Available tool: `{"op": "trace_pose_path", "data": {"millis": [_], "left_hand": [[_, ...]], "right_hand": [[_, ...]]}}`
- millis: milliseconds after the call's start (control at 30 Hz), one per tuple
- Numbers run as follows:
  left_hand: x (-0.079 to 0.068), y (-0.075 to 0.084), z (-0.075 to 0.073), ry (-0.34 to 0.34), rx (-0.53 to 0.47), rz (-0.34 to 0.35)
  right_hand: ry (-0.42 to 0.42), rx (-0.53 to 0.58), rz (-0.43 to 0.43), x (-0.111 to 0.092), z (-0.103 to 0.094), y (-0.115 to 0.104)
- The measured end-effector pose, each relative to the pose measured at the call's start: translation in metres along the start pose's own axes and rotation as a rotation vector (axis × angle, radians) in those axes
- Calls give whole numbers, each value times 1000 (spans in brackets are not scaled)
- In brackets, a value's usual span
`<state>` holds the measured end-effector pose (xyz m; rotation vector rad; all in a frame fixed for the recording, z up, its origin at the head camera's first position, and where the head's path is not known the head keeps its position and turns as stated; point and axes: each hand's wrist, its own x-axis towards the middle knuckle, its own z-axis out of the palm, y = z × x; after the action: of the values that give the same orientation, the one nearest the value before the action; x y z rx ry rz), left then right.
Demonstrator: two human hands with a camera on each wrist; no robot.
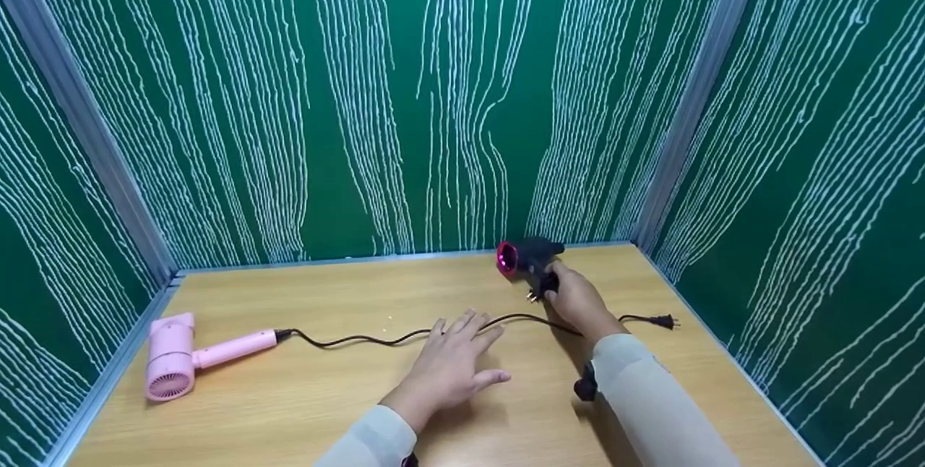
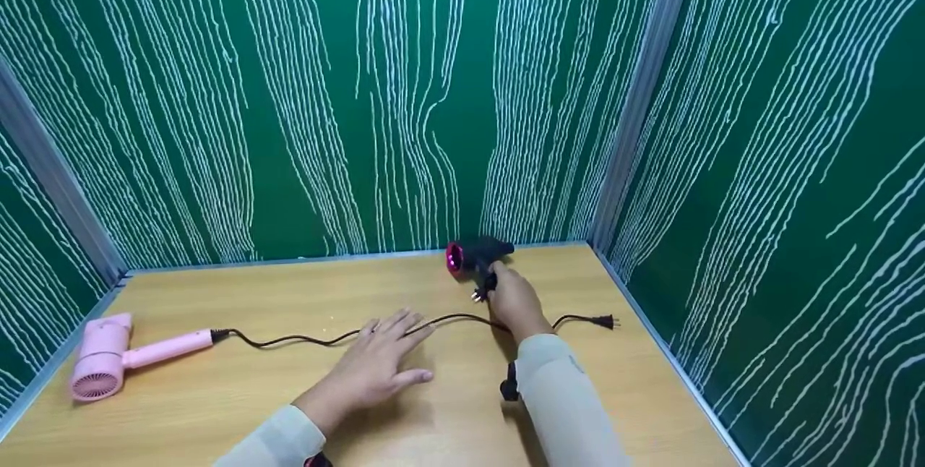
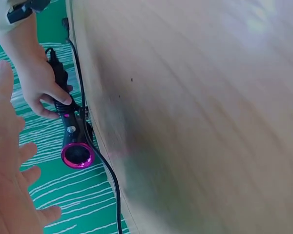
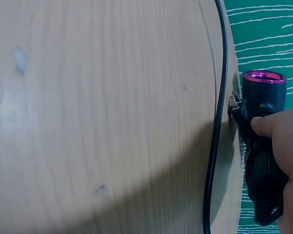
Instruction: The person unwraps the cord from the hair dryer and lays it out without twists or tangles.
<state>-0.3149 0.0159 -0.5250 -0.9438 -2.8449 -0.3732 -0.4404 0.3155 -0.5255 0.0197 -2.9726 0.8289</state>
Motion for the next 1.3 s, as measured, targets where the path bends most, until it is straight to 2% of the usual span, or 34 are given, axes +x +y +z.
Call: {"op": "trace_pose_path", "data": {"millis": [300, 600, 767, 1000, 1100, 1300], "left_hand": [[-4, -10, -11, 21, -35, -30], [-12, -34, -19, 63, -68, -95], [-19, -55, -26, 90, -163, -159], [-34, -90, -37, 206, -333, -269], [-40, -101, -41, 239, -421, -309], [-48, -116, -50, 264, -584, -411]], "right_hand": [[38, -16, -74, -9, -7, -11], [175, -80, -341, -23, -13, -41], [200, -77, -438, -29, -12, -59], [229, -77, -647, -40, -8, -82], [228, -96, -679, -47, -6, -91], [192, -151, -724, -62, -1, -112]]}}
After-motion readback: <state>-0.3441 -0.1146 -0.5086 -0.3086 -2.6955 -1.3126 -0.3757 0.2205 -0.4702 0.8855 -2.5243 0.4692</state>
